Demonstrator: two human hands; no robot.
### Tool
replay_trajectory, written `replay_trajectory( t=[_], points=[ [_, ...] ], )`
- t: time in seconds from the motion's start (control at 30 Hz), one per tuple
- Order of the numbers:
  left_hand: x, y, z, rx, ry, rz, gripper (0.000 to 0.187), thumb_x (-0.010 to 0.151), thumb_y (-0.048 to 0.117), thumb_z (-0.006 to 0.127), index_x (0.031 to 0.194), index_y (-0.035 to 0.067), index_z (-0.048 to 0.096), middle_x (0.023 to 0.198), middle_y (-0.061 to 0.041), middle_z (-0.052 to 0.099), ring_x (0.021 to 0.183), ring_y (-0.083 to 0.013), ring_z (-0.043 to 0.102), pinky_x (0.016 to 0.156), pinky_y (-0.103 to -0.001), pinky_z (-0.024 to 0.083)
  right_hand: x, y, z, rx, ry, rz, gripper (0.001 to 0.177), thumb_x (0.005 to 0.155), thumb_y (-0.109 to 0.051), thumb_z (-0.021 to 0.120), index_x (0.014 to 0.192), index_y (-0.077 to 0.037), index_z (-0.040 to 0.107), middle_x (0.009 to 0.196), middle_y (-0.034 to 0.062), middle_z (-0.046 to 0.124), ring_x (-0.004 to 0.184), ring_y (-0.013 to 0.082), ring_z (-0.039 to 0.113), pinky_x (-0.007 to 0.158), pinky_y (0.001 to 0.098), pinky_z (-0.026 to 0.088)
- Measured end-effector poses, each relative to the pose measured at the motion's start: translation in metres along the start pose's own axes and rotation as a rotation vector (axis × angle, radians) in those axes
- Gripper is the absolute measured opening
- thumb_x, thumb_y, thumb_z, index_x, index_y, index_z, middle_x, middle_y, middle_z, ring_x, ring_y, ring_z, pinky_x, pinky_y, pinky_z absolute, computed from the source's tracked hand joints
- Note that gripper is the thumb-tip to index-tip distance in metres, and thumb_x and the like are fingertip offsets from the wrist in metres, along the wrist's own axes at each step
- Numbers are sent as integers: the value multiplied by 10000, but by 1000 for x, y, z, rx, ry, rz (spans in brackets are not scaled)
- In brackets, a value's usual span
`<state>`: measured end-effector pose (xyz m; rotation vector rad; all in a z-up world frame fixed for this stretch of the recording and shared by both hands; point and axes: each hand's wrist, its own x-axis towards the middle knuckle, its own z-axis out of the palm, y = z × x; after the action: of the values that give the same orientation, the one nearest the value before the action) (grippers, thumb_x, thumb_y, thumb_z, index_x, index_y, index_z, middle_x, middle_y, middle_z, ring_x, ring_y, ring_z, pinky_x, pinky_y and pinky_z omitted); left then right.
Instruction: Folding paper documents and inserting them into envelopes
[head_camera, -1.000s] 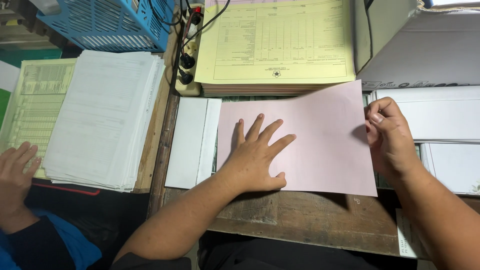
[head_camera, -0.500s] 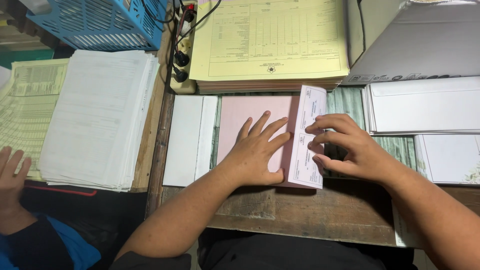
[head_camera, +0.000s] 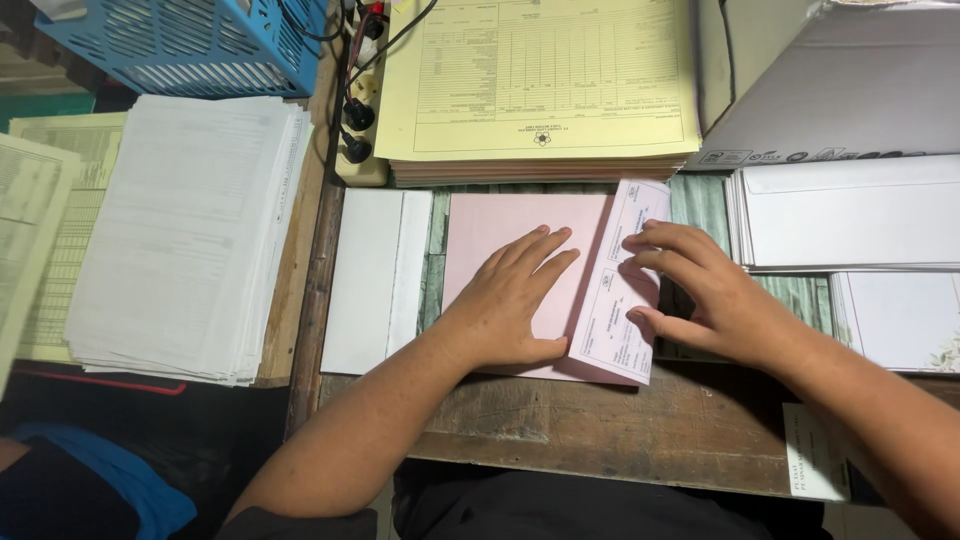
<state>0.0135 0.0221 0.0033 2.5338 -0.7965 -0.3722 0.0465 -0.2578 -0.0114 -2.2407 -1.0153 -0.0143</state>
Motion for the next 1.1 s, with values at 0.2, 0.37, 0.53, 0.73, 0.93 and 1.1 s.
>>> replay_trajectory(
  t=[0.2,0.37,0.53,0.73,0.93,1.1],
  points=[
    [-1,8,-10,-74,9,-20,768,850,352,587,1516,25,390,1603,-263,299,1529,-468,200,1215,-590,222,2,-22,-2,6,-73,-25,356,850,-288,769,1133,-82,707,1267,113,686,1380,422,523,1118,527,449],
    [-1,10,-12,-9,-59,-74,839,889,565,573,1539,79,362,1641,-222,233,1541,-467,122,1215,-642,111,0,-16,4,-12,-61,12,456,801,-290,803,1209,-124,683,1381,130,604,1428,470,440,1130,577,413],
    [-1,15,-14,2,-89,-83,937,875,683,569,1547,74,333,1647,-227,204,1538,-475,99,1213,-651,87,-4,-11,5,-35,13,90,631,724,-347,862,1281,-150,640,1487,128,509,1468,481,374,1165,577,376],
    [-2,15,-13,11,-97,-88,963,873,718,552,1555,82,312,1647,-216,197,1539,-470,91,1216,-645,72,-2,-15,4,-45,-138,120,697,739,-409,861,1326,-114,628,1396,147,599,1465,471,389,1160,611,360],
    [0,17,-6,38,-65,-97,977,879,743,524,1591,129,260,1631,-220,210,1530,-488,92,1202,-669,59,2,-17,9,-164,-239,91,697,798,-530,778,1378,-194,589,1452,43,581,1499,406,342,1156,645,296],
    [0,17,-1,98,-30,-89,952,864,757,542,1581,173,317,1620,-219,209,1518,-498,106,1195,-670,71,3,-16,11,-192,-275,125,673,814,-581,738,1369,-233,584,1477,-3,549,1519,362,309,1148,644,294]
  ],
)
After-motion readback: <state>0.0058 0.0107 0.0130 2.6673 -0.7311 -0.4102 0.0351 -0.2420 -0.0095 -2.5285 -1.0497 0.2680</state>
